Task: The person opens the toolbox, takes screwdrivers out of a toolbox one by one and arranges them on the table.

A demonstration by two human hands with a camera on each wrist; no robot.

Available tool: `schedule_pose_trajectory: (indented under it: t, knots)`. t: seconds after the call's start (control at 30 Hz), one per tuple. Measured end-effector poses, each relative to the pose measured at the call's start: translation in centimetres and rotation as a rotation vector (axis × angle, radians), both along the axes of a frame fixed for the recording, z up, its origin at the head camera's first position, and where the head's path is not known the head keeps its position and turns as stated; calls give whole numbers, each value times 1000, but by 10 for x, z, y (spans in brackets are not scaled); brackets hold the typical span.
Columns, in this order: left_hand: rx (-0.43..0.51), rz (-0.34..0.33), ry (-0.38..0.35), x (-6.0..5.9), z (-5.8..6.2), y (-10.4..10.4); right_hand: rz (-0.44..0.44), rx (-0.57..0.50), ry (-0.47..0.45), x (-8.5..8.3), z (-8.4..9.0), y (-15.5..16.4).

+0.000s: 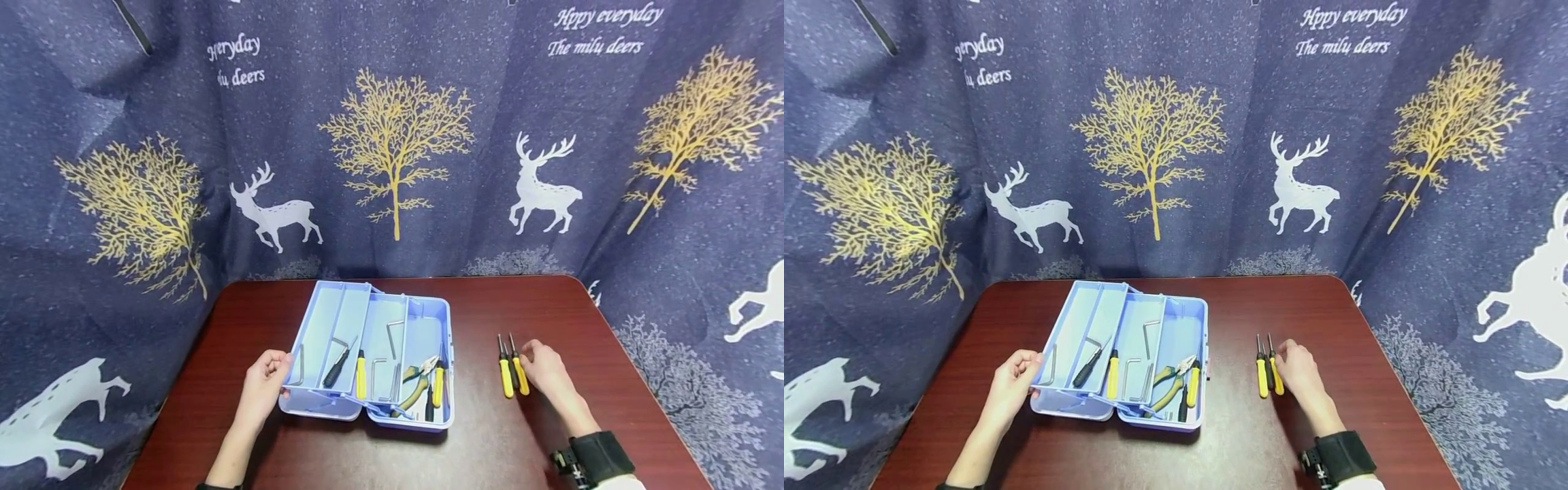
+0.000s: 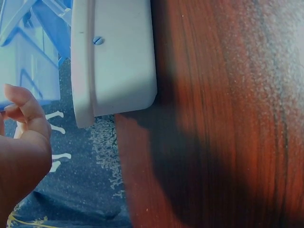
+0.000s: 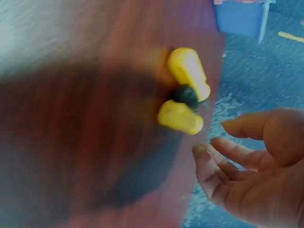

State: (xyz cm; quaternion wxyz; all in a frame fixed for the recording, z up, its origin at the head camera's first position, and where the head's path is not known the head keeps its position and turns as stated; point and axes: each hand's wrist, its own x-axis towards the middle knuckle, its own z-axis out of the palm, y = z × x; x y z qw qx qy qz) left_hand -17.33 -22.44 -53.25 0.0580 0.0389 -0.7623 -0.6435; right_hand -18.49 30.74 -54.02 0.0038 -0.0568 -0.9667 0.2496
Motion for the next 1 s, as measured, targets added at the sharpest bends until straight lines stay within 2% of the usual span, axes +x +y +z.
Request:
schedule_pose_trajectory:
  t: [0.13,0.37,0.6,0.83,1.0]
  knots:
    - [2,4,3,2,1,-1,21,-39,49,-2,16,-15]
    - [8,14,13,2,1,-2,126,-139,106,-8,56,-62]
    - [17,-9,12,0,2,-1,247,-139,192,-14,92,-115]
    - [21,-6,13,-1,1,-2,478,-96,268,-21,123,-176]
    - [27,-12,6,-1,1,-1,635,-92,270,-22,130,-221]
